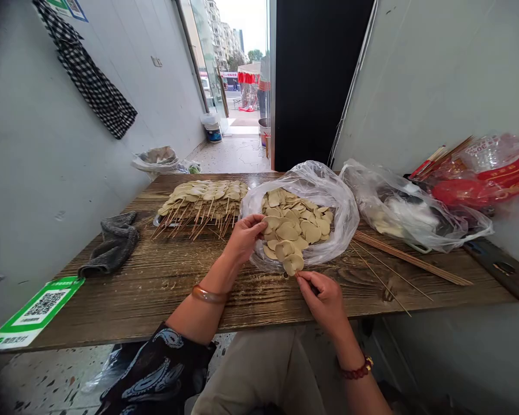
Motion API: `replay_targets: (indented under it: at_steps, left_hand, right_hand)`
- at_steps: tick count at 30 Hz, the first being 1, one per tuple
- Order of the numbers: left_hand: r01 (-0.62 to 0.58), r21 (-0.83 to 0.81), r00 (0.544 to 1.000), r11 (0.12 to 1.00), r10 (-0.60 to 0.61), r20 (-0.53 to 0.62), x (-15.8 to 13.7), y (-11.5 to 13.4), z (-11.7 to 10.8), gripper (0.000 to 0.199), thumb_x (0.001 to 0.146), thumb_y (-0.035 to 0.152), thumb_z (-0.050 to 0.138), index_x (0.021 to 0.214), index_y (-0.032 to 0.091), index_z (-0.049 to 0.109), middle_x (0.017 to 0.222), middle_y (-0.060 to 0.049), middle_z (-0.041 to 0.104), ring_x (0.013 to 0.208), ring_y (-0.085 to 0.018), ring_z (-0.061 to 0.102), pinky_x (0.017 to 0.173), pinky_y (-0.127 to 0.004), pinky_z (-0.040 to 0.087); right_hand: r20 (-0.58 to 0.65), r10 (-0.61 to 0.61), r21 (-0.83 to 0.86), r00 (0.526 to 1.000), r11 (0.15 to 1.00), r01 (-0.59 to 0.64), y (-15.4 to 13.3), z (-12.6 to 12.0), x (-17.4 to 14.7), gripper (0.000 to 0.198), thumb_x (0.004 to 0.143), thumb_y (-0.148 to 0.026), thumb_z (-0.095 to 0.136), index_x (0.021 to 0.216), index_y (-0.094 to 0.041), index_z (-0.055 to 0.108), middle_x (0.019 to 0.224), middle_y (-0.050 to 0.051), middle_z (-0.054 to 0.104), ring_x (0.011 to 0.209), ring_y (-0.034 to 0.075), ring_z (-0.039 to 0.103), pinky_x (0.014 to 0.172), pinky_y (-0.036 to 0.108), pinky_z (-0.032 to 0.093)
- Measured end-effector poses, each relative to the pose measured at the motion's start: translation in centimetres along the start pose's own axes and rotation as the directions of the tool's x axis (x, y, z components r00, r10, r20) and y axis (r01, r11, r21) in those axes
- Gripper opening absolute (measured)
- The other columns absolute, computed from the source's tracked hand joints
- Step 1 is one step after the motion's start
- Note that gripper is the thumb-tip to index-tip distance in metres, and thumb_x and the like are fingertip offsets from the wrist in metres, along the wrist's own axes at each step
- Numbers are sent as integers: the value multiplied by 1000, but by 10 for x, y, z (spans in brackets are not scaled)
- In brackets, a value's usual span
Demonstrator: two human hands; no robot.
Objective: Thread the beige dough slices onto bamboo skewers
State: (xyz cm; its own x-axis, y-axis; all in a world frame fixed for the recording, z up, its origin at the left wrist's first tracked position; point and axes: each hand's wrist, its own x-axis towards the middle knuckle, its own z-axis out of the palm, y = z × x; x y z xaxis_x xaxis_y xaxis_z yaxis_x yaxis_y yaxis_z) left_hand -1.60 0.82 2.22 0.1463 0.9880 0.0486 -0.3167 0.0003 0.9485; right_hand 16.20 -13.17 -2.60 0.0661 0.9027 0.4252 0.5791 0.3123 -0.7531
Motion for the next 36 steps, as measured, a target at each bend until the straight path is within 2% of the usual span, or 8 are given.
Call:
replay_targets:
  at_steps: [5, 10, 15, 23, 29, 36]
  left_hand:
    - [84, -111, 996, 990, -83, 16, 0, 0, 0, 31, 53, 28, 77, 75, 12, 62, 60, 2, 56, 49, -5, 47, 45, -18, 38]
    - [150, -193, 989, 970, -145, 41, -1, -1, -1, 35, 51, 28, 80, 75, 12, 61, 60, 2, 57, 49, -6, 50, 45, -18, 40]
    - [179, -175, 982, 968, -166, 88, -3, -4, 2, 32, 53, 26, 79, 75, 12, 61, 60, 2, 57, 48, -6, 49, 45, -18, 40]
    - [23, -1, 999, 1000, -23, 44, -4, -4, 6, 24, 60, 28, 73, 75, 12, 63, 62, 1, 57, 52, -6, 48, 48, -19, 39]
    - [-114, 206, 993, 972, 114, 8, -2, -8, 6, 17, 66, 26, 67, 75, 12, 62, 59, 2, 55, 51, -6, 46, 48, -18, 37]
    - [-146, 233, 989, 961, 148, 10, 0, -11, 6, 15, 64, 23, 68, 70, 14, 58, 55, 3, 53, 49, -6, 44, 47, -18, 34]
  right_hand:
    - [14, 12, -13, 1000, 1000, -12, -1, -1, 0, 25, 87, -32, 52, 88, -20, 73, 76, 5, 71, 68, 19, 66, 63, 28, 52]
    - [26, 15, -16, 1000, 1000, -15, 1, -1, -1, 25, 87, -33, 52, 87, -20, 73, 76, 5, 70, 63, 17, 64, 59, 26, 51]
    - [33, 39, -6, 999, 999, -39, 2, 0, -1, 26, 87, -35, 52, 89, -20, 73, 75, 5, 69, 62, 17, 63, 58, 26, 50]
    - [22, 88, 1, 996, 996, -88, 0, 0, -1, 27, 87, -35, 52, 89, -18, 73, 73, 4, 68, 63, 17, 63, 56, 25, 49]
    - [9, 71, -4, 997, 997, -71, 0, 1, 0, 27, 87, -35, 52, 89, -18, 72, 75, 5, 70, 63, 17, 63, 59, 26, 49]
    - [3, 72, 10, 997, 997, -72, 0, 1, 1, 28, 87, -35, 51, 88, -18, 73, 70, 4, 68, 59, 15, 61, 55, 24, 48]
